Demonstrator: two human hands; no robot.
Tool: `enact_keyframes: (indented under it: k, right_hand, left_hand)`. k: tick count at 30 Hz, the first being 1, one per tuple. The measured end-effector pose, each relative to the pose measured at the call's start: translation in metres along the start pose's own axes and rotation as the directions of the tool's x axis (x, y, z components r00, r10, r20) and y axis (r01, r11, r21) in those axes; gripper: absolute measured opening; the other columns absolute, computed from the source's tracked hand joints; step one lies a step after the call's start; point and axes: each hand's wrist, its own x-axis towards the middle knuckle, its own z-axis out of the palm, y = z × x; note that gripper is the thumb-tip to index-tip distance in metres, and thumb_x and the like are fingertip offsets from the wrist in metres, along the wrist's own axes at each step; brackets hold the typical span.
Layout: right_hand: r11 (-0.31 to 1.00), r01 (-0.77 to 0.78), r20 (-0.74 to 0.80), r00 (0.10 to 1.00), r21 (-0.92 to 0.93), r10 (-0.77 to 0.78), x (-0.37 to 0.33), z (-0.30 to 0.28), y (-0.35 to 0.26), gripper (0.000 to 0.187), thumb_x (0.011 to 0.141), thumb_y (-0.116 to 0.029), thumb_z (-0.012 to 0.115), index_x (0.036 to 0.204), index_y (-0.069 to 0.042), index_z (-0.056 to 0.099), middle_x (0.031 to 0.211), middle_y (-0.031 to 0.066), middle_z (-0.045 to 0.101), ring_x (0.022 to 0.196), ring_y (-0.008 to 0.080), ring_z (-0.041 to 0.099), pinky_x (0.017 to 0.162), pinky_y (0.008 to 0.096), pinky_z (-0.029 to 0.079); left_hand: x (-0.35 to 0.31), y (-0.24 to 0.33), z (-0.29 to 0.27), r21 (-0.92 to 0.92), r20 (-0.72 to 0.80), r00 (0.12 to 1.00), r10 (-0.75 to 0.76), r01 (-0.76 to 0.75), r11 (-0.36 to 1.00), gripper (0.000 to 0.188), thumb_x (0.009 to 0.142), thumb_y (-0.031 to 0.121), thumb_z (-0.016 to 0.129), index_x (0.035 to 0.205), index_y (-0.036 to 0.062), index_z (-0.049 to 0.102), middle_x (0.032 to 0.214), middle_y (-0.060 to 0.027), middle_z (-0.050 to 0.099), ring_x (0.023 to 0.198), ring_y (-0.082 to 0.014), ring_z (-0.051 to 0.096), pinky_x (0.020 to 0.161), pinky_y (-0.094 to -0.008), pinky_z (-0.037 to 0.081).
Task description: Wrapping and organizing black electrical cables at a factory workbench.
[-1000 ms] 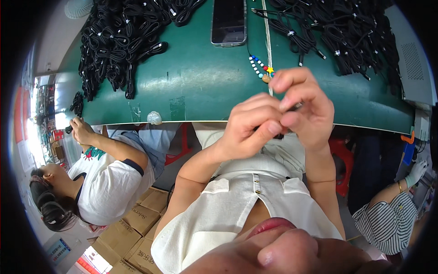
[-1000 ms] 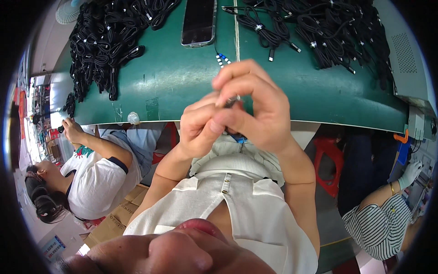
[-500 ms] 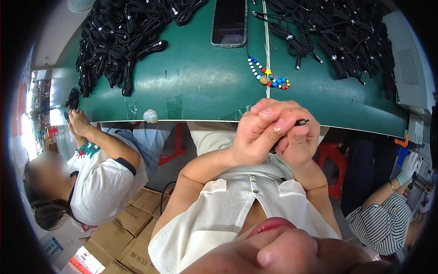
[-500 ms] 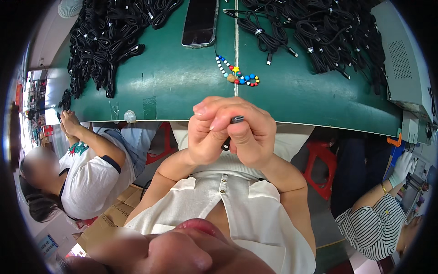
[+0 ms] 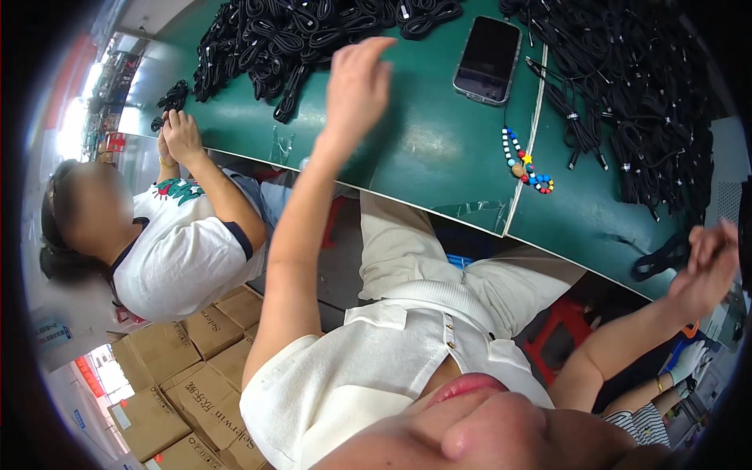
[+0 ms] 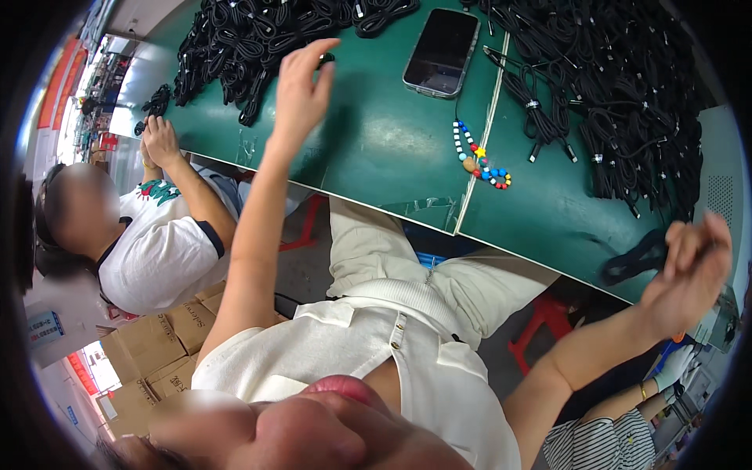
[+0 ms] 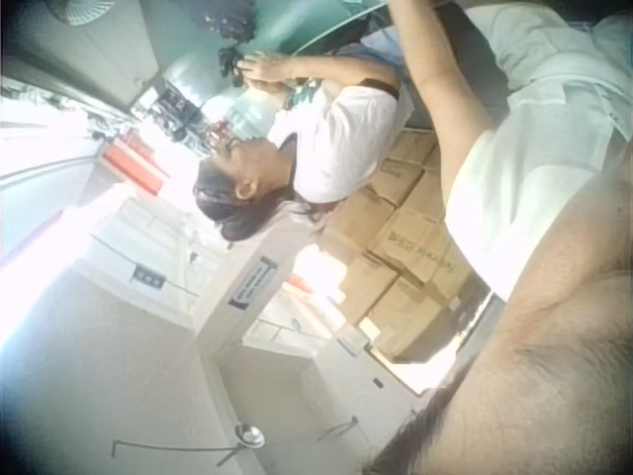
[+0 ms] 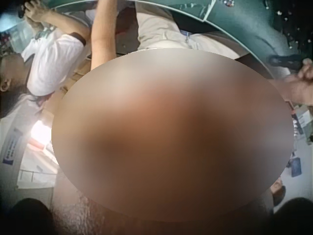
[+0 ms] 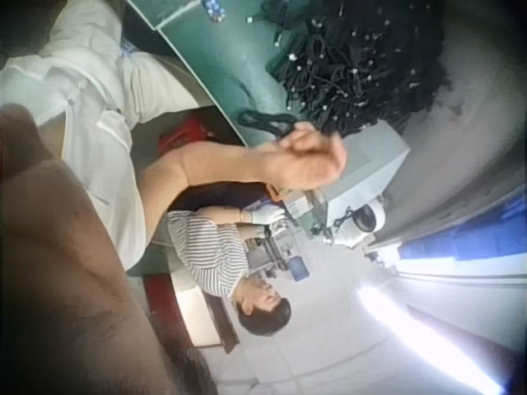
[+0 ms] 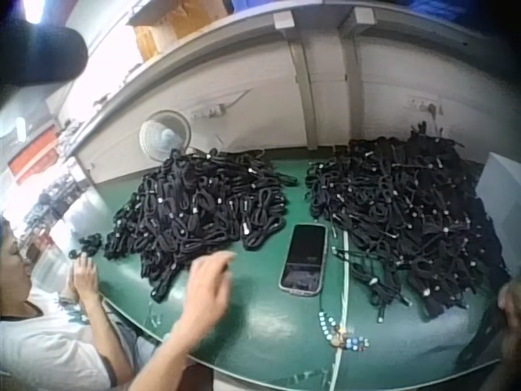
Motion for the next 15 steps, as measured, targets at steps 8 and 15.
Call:
enact_keyframes:
  k: [8, 15]
  right_hand:
    - [0.01, 0.039, 0.04, 0.918, -0.999, 0.394, 0.006, -0.017, 0.073, 0.029, 0.091, -0.027, 0.048, 0.11, -0.008, 0.058, 0.1, 0.0117, 0.063, 0.092, 0.0284, 0.06, 0.079, 0.0332, 0.046]
    - [0.109, 0.23, 0.214, 0.966, -0.967, -0.143, -0.007, 0.048, 0.064, 0.027, 0.086, -0.02, 0.057, 0.11, -0.009, 0.059, 0.1, 0.0086, 0.061, 0.092, 0.0263, 0.058, 0.08, 0.0337, 0.045]
  left_hand:
    - [-0.011, -0.053, -0.012, 0.582, 0.192, 0.976, -0.108, -0.024, 0.813, 0.026, 0.073, 0.006, 0.058, 0.099, 0.0063, 0.059, 0.101, -0.0065, 0.058, 0.095, -0.0269, 0.05, 0.079, -0.0407, 0.041]
    - [-0.012, 0.054, -0.019, -0.662, 0.665, 0.697, -0.269, 0.717, 0.22, 0.032, 0.076, 0.011, 0.068, 0.099, 0.0023, 0.048, 0.078, -0.0054, 0.059, 0.072, -0.0122, 0.056, 0.068, -0.0249, 0.045]
